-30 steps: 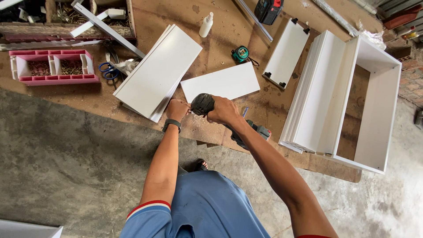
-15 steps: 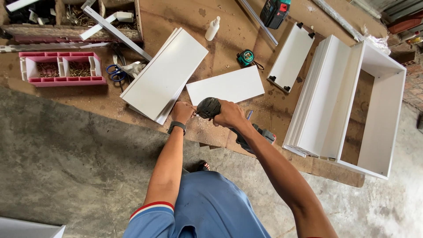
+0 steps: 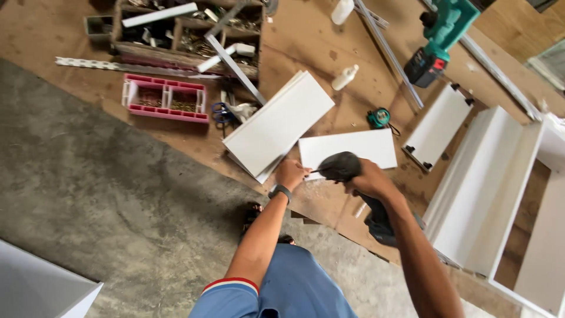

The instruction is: Marking positions on white panels and using a power drill to screw in metal hardware brackets.

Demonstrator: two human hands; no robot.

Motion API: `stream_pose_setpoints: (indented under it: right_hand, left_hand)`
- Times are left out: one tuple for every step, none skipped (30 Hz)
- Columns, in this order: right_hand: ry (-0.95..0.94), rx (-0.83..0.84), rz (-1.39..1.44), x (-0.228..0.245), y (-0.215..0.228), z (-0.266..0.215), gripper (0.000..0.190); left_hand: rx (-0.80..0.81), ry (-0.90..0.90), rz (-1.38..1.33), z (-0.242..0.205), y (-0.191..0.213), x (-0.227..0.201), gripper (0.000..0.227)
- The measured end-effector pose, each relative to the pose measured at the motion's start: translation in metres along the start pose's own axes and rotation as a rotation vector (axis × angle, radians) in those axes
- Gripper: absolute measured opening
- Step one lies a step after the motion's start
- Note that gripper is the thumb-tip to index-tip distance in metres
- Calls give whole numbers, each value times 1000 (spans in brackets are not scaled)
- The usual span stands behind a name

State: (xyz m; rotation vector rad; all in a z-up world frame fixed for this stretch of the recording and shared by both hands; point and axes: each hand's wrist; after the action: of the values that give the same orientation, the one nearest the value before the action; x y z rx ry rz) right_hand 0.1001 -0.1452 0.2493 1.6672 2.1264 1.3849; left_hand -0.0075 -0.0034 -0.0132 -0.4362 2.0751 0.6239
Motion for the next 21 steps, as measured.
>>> stream_pose_setpoints:
  right_hand:
    - [-10,-20,99,1,12,-7,30]
    - [-1,-24,98,2,15,-20,30]
    - [42,-146,146,2,17,-33,43]
    - [87,-267,195,1,21,-45,56]
    - [90,-268,197,1,16,-58,56]
    - [135,-394,274,1,12,-71,67]
    - [175,-521,353,0,6,-86,78]
    - [173,-522,358,-22,-11,-86,78]
    - [101,-611,478,-45,-27,-86,66]
    - [26,-699,597,-67,-42,-87,54]
    - [31,-701,602,-55,-52,-90,54]
    - [119,-778,852,-43,-62,-94,56]
    - [205,-848,1101,-31,-72,-99,59]
    - [205,-849,1103,-38,-85,-92,59]
    - [228,-853,1237,-46,-101,-87,57]
    - [252,-856,1372,-55,-116,-83,54]
    - [250,-867,1375,-45,-116,-81,54]
    - [239,-867,1376,-36,-116,-80,53]
    - [223,-872,1376,-27,-118,-81,52]
    - [218,-888,1380,-28,-124,-75,52]
    - [181,-876,1328,-30,-130,-73,48]
  left_hand:
    - [42,-1,-75,3,-4,1,31]
    - [35,-8,-76,-4,8,-11,31]
    - [35,-53,49,-13,19,-22,34]
    - [35,-96,174,-21,28,-34,39]
    - [32,-98,176,-23,50,-27,39]
    - [-17,-223,-24,-25,71,-21,20]
    - [-60,-346,-222,-29,92,-13,4]
    - [-58,-346,-217,-21,139,-26,4]
    - [-305,-296,-165,-15,185,-38,17]
    - [-550,-236,-110,-10,230,-50,31]
    - [-554,-242,-107,17,264,-39,31]
    - [-654,-289,159,43,298,-28,19]
    - [-742,-330,428,69,329,-17,16]
    - [-742,-332,429,81,341,-15,16]
    - [-673,-390,500,95,350,-15,16]
    - [-604,-448,571,109,359,-15,18]
    - [-597,-458,573,118,359,-17,18]
    - [-512,-306,737,128,358,-20,15]
    - [-420,-154,899,137,355,-23,18]
    - [-411,-167,904,150,356,-15,18]
    - [-377,-124,986,163,351,-6,16]
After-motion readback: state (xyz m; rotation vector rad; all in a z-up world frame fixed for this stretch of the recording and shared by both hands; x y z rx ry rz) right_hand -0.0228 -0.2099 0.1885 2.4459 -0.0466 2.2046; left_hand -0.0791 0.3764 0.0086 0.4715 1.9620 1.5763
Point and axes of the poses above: each hand's wrist, its own z-axis towards the middle knuckle, its own y-axis out of the back of the hand, x = y × z, and after that the axes turned 6 degrees about -z, right-handed
